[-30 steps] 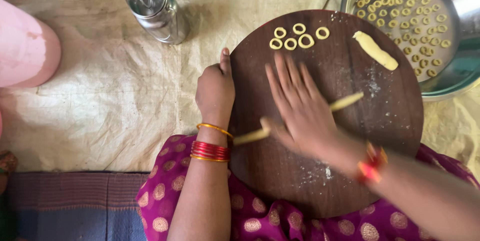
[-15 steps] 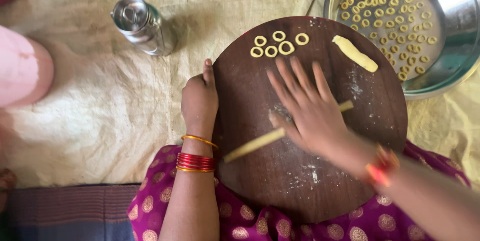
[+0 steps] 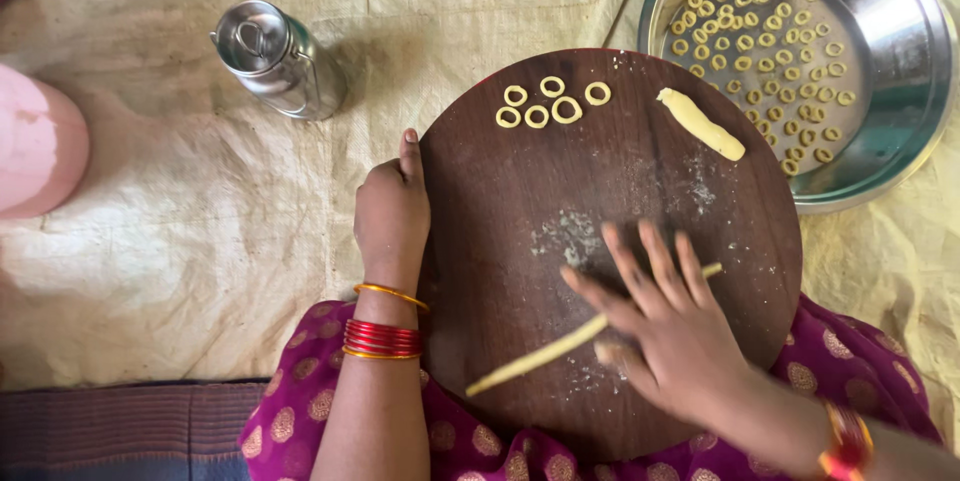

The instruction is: The person rolls small pieces of dough into thin ropes on a wooden board and joins the ends to form rings. The finished rings are placed on a metal tray nearby.

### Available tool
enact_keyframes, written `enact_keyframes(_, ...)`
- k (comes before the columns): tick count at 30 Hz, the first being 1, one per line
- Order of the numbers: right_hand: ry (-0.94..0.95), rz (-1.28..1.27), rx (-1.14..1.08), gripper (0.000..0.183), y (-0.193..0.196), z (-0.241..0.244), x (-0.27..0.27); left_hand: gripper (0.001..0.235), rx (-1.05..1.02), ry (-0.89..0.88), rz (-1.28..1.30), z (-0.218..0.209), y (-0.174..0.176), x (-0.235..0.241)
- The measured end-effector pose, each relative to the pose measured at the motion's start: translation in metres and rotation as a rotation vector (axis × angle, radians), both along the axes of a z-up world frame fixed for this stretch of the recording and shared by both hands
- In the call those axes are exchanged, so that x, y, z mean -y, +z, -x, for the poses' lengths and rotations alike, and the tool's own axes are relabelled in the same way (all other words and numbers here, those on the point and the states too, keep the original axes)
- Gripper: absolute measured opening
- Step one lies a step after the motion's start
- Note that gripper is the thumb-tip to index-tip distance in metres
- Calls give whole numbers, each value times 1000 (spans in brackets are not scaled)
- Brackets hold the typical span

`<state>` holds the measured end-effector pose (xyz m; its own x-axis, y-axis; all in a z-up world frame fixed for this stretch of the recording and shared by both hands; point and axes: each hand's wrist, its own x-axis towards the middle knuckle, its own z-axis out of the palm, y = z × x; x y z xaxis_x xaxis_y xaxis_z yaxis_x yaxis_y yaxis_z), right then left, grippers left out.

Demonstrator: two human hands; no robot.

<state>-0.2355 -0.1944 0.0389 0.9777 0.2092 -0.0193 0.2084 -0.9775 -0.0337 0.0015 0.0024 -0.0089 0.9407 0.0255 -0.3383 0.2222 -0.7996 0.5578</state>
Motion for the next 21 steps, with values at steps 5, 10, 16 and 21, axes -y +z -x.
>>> enact_keyframes(5,-144,-5,-5,72,-13,-110,19,74,15,-10,-12,-4,4,0)
enact_keyframes(10,-166,-89,21,78,-9,-103,15,75,-13,0,-4,-4,2,0)
enact_keyframes(16,-100,6,28,80,-4,9,2,74,34,-18,5,-2,2,0)
enact_keyframes(21,-115,-131,7,81,2,21,21,74,27,-18,23,-1,3,0)
